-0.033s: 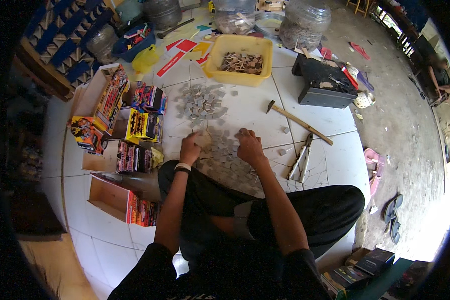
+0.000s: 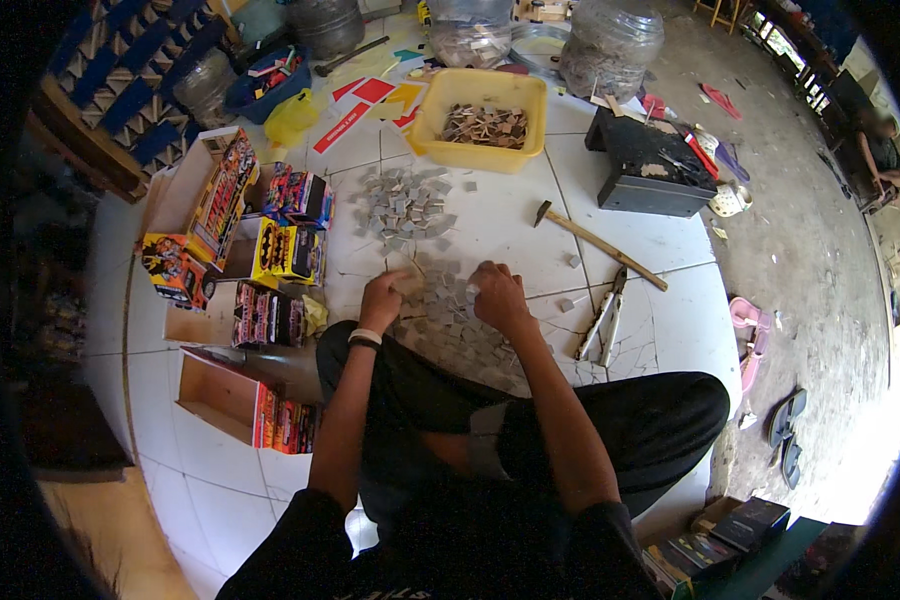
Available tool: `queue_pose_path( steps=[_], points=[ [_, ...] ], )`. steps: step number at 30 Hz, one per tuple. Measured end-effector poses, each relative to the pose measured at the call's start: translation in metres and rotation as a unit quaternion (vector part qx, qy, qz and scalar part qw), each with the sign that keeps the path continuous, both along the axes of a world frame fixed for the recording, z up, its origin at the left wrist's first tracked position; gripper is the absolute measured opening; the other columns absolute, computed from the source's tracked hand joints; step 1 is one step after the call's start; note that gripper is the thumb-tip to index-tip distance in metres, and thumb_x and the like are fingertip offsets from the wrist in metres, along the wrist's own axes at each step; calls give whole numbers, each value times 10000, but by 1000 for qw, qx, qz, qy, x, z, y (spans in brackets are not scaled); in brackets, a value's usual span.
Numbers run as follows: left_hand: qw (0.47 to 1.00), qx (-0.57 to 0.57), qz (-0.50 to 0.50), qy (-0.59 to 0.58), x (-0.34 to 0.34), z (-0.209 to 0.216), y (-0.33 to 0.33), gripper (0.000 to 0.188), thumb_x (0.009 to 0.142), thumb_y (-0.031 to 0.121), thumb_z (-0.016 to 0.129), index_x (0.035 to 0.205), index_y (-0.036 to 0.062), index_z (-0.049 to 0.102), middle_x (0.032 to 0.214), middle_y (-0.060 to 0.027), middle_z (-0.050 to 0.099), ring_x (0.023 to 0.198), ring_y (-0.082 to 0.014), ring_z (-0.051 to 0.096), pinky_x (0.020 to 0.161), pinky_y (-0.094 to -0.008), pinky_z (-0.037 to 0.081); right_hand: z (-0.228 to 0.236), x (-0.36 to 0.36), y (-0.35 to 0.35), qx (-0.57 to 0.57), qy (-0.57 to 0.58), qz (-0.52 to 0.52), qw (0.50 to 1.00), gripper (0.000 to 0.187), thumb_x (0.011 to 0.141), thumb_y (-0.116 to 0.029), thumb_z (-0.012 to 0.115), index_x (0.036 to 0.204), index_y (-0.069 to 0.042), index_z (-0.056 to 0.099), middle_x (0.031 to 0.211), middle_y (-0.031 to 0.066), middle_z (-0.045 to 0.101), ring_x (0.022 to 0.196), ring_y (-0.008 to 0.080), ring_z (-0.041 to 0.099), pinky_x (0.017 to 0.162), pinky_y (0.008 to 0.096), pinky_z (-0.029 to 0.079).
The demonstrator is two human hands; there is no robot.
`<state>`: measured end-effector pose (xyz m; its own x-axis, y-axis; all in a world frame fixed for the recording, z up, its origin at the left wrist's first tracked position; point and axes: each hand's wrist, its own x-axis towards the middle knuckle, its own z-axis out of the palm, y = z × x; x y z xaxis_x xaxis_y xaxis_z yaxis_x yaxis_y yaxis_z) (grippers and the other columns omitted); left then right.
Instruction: The person sits on the floor and uses pliers to trim the fuse wires of small firecrackers. They pick up each firecracker, cut the wire, and place the trimmed item on the floor. The person repeats this process for multiple firecrackers.
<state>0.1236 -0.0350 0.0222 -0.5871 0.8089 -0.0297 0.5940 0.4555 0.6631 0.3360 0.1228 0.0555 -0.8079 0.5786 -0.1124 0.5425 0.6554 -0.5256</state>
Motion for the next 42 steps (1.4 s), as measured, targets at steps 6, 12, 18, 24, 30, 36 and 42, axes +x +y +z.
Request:
queue_pose_path(
  steps=[6,12,18,24,30,36,42],
  points=[
    [992,-25,-81,-89,7,10,0,477,827,-123,503,1219,11,737,1275,-224,706,1142,-389,675,980,-443,538,21,-25,7,10,-100,26,995,348,784,4,611,1090,-107,735,1313,138,644,1203,344,627,1006,539,492],
    [996,9,4,87,5,3,14,531,801,-23,605,1319,84,659,1229,-160,647,1134,-376,620,949,-494,537,-5,-82,0,115,64,118,984,655,757,26,668,1388,-138,603,1451,116,551,1340,334,540,1058,523,495],
    [989,-58,-132,10,12,6,9,599,789,-50,564,1363,102,638,1340,-104,617,1187,-365,614,959,-449,523,-6,-47,-19,105,-35,134,985,618,770,22,671,1368,-126,619,1444,115,555,1351,338,528,1035,525,508],
    [979,18,-105,-173,3,8,6,683,788,-192,426,1386,54,644,1340,-138,675,1225,-329,631,960,-399,536,26,2,10,16,42,115,992,490,799,71,574,1259,-65,675,1306,178,650,1241,364,611,977,503,532],
    [998,-13,-8,-57,-3,12,-3,587,863,-143,490,1360,108,678,1299,-144,686,1117,-305,679,946,-410,553,60,78,22,2,-73,57,996,587,852,-79,723,1415,-103,559,1380,252,582,1257,417,595,987,521,542],
    [990,-93,-62,-87,-3,10,-2,480,881,-53,591,1321,106,698,1162,-171,683,1046,-297,692,939,-399,548,43,130,8,-7,-212,-43,976,1083,677,-156,952,1576,-132,348,1394,323,495,1296,508,539,1008,587,538],
    [986,-79,-108,-96,-10,0,-3,486,875,-78,563,1311,90,697,1185,-153,689,1071,-270,680,946,-373,530,-2,119,11,-71,-81,-57,993,792,709,-96,882,1407,-68,512,1281,294,592,1195,459,613,971,492,533]
  ],
)
